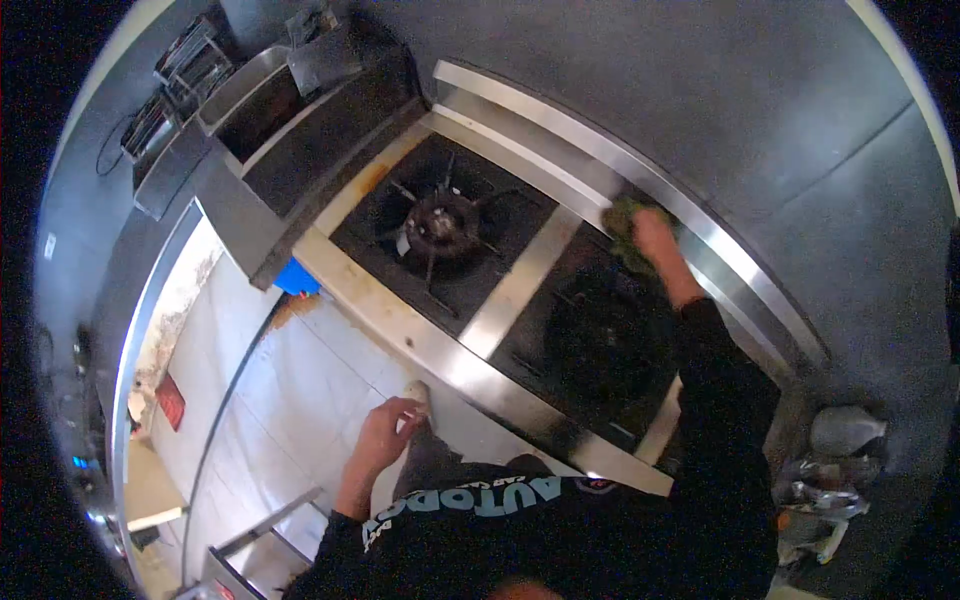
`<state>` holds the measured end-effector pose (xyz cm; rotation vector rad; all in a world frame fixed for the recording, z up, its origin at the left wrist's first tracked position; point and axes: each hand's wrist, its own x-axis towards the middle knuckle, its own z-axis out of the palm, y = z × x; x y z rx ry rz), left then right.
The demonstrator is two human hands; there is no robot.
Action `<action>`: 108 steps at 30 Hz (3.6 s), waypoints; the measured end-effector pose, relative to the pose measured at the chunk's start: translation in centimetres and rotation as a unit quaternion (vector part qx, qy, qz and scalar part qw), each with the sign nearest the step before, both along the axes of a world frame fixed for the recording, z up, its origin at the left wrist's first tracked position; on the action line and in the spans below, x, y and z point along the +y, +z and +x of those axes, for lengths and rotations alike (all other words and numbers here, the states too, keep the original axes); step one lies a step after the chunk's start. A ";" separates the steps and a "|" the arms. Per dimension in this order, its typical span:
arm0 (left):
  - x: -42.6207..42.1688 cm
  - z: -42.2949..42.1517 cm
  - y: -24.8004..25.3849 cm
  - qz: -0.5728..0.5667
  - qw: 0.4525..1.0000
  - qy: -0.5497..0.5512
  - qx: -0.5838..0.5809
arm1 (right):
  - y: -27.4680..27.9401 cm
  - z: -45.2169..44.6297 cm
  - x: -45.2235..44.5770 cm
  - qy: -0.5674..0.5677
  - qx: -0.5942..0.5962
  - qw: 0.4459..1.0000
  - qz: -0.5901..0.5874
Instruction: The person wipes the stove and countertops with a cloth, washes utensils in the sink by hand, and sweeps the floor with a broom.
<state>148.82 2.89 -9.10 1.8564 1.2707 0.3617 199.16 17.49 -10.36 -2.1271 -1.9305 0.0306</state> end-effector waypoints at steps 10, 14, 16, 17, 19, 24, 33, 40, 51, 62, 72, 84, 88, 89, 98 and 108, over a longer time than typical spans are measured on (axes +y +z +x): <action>12.5 -16.0 -1.0 0.059 0.994 0.081 0.052 | 0.8 -22.0 25.7 0.008 0.016 0.999 0.027; 16.5 -18.5 -1.2 0.060 0.994 0.067 0.062 | -1.9 -23.3 29.0 -0.024 -0.104 0.981 0.165; 18.3 -18.1 -1.1 0.091 0.995 0.035 0.019 | -0.7 -21.6 24.9 -0.008 -0.020 0.999 0.038; 18.8 -18.1 -1.6 0.064 0.997 0.034 0.014 | -1.7 -19.2 22.9 -0.031 -0.060 0.998 0.019; 19.2 -18.5 -3.2 0.058 0.998 0.013 0.000 | 0.7 -15.7 15.7 -0.102 -0.033 0.994 -0.030; 18.3 -19.6 -6.7 0.003 1.000 -0.003 -0.020 | 5.1 -11.7 6.0 -0.112 -0.047 0.992 -0.016; 16.8 -21.5 -6.1 -0.004 0.994 0.101 0.035 | -0.8 -25.6 31.7 0.066 -0.152 0.986 -0.020; 15.9 -23.2 -5.9 -0.002 0.989 0.142 0.044 | 1.8 -24.9 26.7 0.168 -0.018 0.986 0.013; 16.3 -19.1 -6.8 -0.022 0.994 0.108 0.009 | 0.8 -13.0 18.0 0.207 -0.011 0.974 -0.096; 12.6 -18.8 -7.3 -0.035 0.987 0.155 -0.003 | 0.0 -18.6 25.1 0.239 -0.027 0.971 -0.001; 11.8 -20.4 -9.0 -0.026 0.989 0.144 -0.008 | 0.2 -20.5 26.0 0.170 -0.060 0.981 -0.064; 15.7 -19.7 -8.1 0.018 1.000 0.006 0.002 | 1.7 -11.0 6.8 -0.018 0.037 0.995 -0.092; 18.6 -17.3 -7.4 0.013 1.000 -0.025 0.000 | -0.2 -15.1 0.6 -0.114 0.001 0.980 -0.163; 19.2 -16.3 -6.8 0.026 0.999 -0.034 -0.026 | 1.6 -18.6 -0.7 -0.112 -0.062 0.970 -0.208; 17.2 -14.8 -5.8 -0.030 0.999 -0.019 0.014 | -0.4 -15.2 4.6 -0.195 -0.170 0.961 -0.097; 12.2 -16.7 -6.6 -0.045 0.998 0.025 0.024 | 0.3 -27.8 -4.9 -0.120 -0.189 0.973 -0.048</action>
